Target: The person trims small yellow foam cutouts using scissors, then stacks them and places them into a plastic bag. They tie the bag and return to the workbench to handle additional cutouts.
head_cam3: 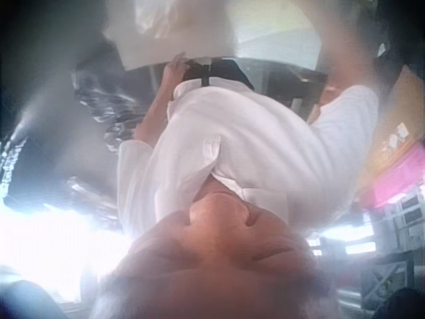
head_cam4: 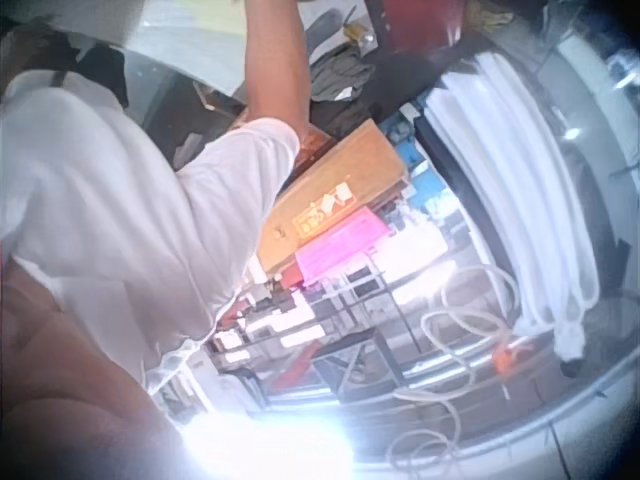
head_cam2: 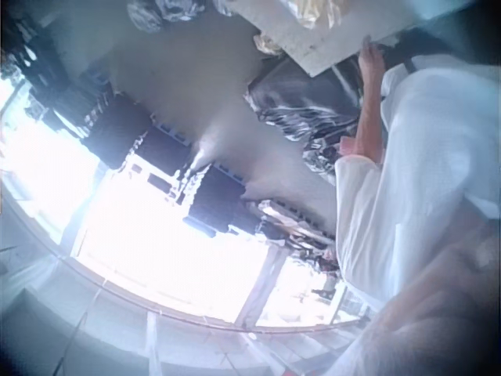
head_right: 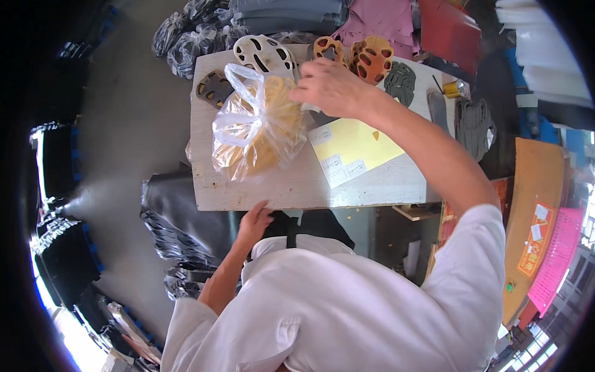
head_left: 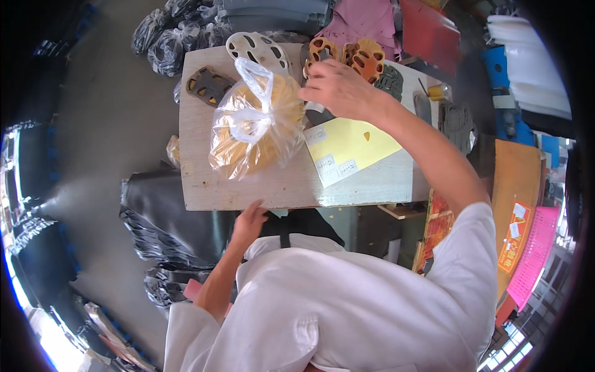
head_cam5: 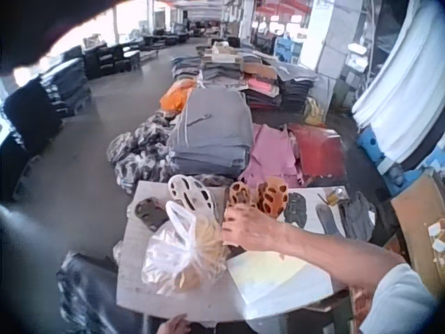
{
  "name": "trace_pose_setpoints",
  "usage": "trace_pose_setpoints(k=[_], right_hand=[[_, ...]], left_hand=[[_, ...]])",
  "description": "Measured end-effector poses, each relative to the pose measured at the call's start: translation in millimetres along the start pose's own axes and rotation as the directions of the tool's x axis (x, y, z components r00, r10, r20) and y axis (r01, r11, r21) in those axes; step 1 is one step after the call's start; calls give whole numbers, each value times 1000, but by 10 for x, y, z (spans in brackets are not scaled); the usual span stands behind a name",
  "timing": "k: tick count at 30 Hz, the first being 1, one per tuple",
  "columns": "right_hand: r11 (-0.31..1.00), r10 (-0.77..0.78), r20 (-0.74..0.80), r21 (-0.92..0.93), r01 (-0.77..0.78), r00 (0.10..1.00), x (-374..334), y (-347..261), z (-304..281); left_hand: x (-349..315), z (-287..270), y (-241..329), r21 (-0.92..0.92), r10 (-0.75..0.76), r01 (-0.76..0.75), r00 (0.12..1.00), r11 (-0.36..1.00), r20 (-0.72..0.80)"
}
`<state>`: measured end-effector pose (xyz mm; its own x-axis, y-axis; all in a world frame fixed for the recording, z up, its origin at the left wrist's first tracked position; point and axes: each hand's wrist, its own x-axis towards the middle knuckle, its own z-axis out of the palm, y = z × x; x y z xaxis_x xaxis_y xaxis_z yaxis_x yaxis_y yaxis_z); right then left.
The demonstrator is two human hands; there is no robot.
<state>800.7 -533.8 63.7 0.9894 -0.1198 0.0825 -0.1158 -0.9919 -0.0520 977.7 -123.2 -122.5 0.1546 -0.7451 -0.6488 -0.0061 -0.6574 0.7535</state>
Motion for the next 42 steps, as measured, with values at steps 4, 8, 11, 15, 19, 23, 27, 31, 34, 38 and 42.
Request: trace_pose_setpoints(k=[4, 8, 11, 15, 19, 23, 27, 31, 34, 38, 42], right_hand=[[988, -153, -108, -23, 151, 982, 470, 73, 240], [948, 172, -295, 310, -76, 940, 429, 19, 179], [428, 815, -113, 778, -459, 569, 235, -176, 84], [-229, 814, 378, 907, -353, 442, 265, -407, 358], [-343, 854, 424, 894, -288, 301, 395, -278, 754], [-377, 918, 379, 925, -37, 118, 214, -271, 865], [-392, 910, 392, 919, -27, 135, 173, -394, 993], [-378, 924, 373, 924, 52, 88, 185, -444, 1144], [-257, 965, 260, 964, -65, 43, 160, -485, 1125], [-33, 994, 71, 929, -369, 89, 313, -566, 990], [142, 956, 99, 665, -733, 276, 542, -637, 864]], left_hand=[[-305, -558, -678, -139, -209, 179, 948, 974, -241], [-463, -875, -1200, -139, -276, 240, 885, 961, -376], [-461, -979, -1414, -47, -253, 254, 896, 966, -365], [-311, -1109, -1397, 64, -273, 303, 918, 951, -290], [-98, -1341, -1159, 67, -281, 302, 934, 951, -222], [57, -1609, -999, 68, -278, 295, 941, 953, -191], [103, -1788, -1061, 88, -275, 298, 938, 950, -213], [87, -1869, -1193, 229, -340, 359, 933, 905, -117], [28, -1871, -1252, 190, -339, 354, 935, 916, -105], [-50, -1869, -1284, 288, -287, 309, 951, 907, -117], [-8, -1934, -1282, 346, -275, 278, 960, 896, -58]])
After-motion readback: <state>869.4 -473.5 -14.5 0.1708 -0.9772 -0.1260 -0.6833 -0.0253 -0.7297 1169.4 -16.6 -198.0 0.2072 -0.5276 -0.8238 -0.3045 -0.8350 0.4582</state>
